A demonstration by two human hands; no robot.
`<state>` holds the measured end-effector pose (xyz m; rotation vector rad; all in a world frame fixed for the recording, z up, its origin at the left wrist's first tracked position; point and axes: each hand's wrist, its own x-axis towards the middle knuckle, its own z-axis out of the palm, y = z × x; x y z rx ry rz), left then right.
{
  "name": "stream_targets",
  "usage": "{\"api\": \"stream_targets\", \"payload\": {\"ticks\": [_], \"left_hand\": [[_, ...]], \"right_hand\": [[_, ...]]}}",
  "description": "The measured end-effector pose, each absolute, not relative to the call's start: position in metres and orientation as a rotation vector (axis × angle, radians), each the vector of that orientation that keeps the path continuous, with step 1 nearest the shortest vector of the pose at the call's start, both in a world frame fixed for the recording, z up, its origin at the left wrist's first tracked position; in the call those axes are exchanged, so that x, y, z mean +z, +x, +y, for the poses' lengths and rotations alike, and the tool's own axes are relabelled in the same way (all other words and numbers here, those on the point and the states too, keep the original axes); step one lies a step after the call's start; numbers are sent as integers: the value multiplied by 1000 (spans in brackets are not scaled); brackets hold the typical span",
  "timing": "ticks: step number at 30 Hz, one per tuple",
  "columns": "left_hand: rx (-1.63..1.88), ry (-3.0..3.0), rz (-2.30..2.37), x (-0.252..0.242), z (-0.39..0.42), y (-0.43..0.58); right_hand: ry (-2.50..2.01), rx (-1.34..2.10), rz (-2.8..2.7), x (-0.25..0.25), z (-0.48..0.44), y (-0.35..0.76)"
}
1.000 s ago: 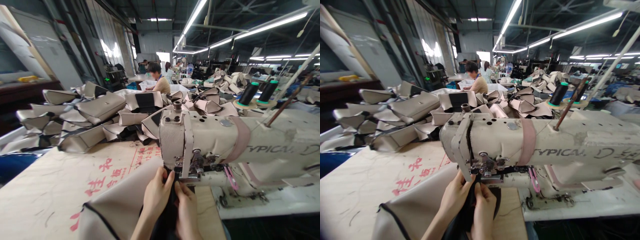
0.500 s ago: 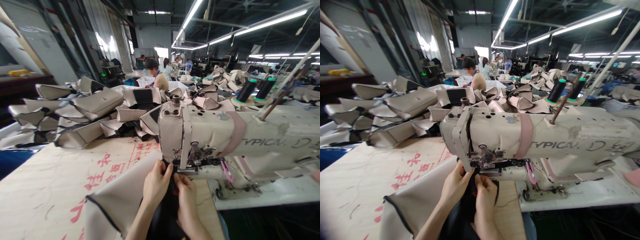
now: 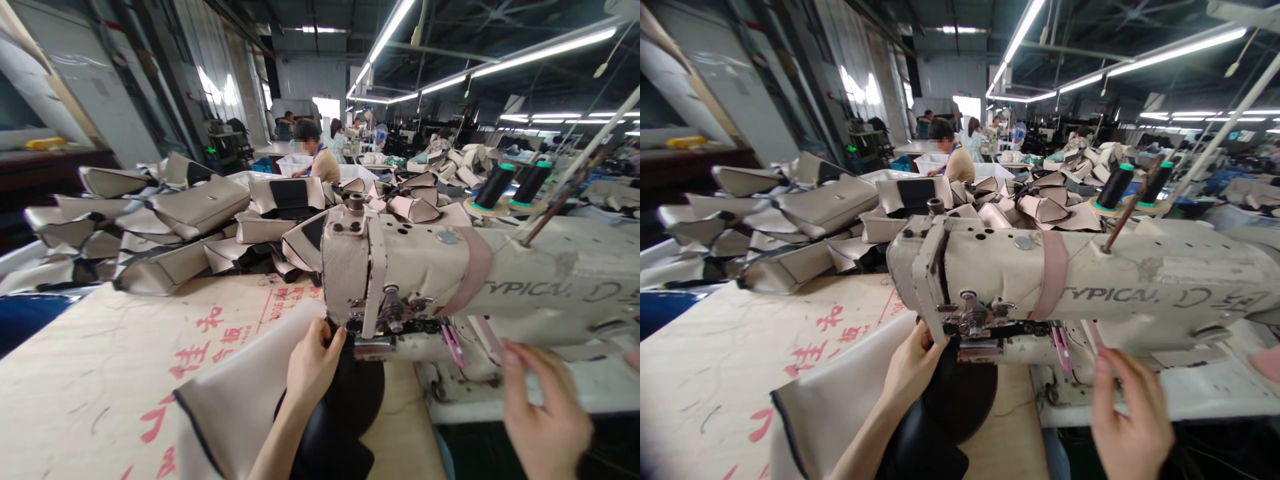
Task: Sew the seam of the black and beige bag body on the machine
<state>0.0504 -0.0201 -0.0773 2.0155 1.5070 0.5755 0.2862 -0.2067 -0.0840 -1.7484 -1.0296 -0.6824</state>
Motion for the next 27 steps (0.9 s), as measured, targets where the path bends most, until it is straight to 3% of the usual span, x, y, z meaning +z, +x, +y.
{"api": "stream_targets", "payload": {"ticks": [3,7,14,22,27], "left_hand": [[598,2004,1507,-79,-20,50],[583,2006,1494,-79,-20,51],[552,2024,1549,-77,-24,51],[541,2015,1611,-73,-30,54],[535,2023,1646,-72,-29,56]], "right_hand": [[-1979,-1001,-946,-83,-248,352],[-2062,-999,-1234,-108,-267,384],[-2034,-1076,-1246,-174,-272,374],[-1997,-1012,-1154,-108,-268,380],[-2027,-1021,-1131,-114,-262,374]]}}
